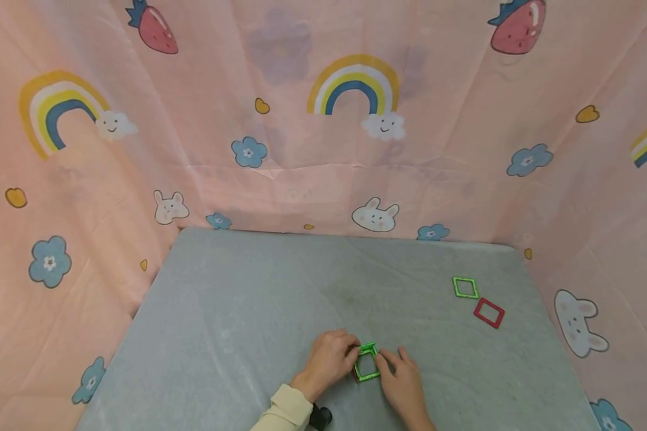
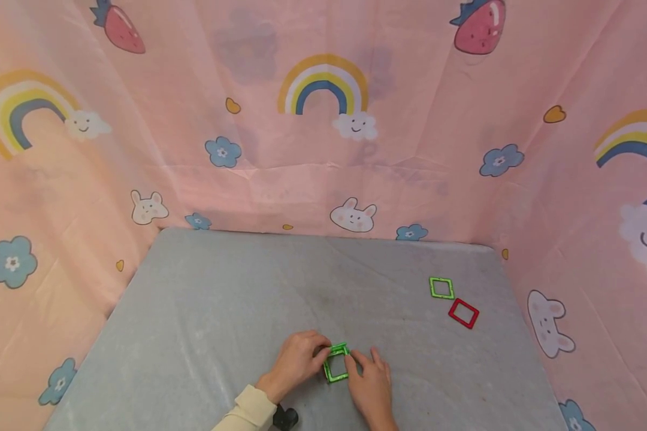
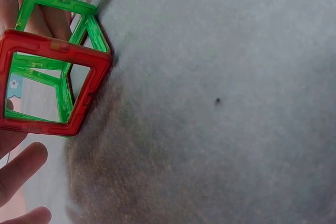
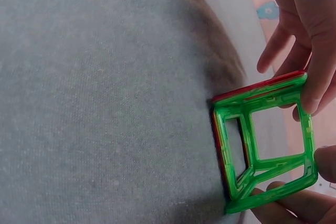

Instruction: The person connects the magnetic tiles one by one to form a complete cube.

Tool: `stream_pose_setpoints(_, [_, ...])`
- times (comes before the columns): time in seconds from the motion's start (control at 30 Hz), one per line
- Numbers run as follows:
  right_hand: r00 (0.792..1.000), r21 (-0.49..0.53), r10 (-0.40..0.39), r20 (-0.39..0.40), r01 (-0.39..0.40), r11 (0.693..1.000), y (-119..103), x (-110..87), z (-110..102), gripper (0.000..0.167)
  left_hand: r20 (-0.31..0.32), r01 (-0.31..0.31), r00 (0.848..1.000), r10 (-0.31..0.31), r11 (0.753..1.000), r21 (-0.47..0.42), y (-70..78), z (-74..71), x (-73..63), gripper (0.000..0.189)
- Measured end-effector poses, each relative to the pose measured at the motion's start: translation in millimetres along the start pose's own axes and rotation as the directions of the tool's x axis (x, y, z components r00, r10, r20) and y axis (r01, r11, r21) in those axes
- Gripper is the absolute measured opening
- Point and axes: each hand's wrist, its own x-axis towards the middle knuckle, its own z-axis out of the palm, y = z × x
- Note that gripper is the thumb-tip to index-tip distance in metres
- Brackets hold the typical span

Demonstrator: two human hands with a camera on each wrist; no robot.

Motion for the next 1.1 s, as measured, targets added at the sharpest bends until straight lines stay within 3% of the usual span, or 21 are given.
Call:
stream_pose_setpoints(0.3, [1.0, 0.021, 0.011, 0.024, -0.011, 1.0, 2, 2.6, 0, 0.042, -0.01, -0.051, 0.999, 0.051, 0.999, 0.002, 2.5, 1.6, 3.2, 0.013])
stream_pose_setpoints(0.5, [0.999, 0.015, 0.024, 0.035, -0.025, 1.0, 4, 3.5, 0, 0.042, 0.054, -0.11, 0.992, 0.11, 0.994, 0.013, 5.7, 3.6, 9.1, 0.022])
stream_pose_setpoints(0.73, [0.998, 0.026, 0.04, 0.055, -0.042, 0.999, 5, 1.9, -1, 0.046, 0.096, -0.195, 0.976, 0.197, 0.98, -0.033, 7.4, 5.9, 14.9, 0.021])
stream_pose_setpoints(1.1, [1.0, 0.053, 0.026, 0.011, -0.026, 0.998, 9, 1.7, -4, 0.042, 0.13, -0.142, 0.981, 0.145, 0.989, -0.034, 3.1, 5.7, 14.6, 0.016])
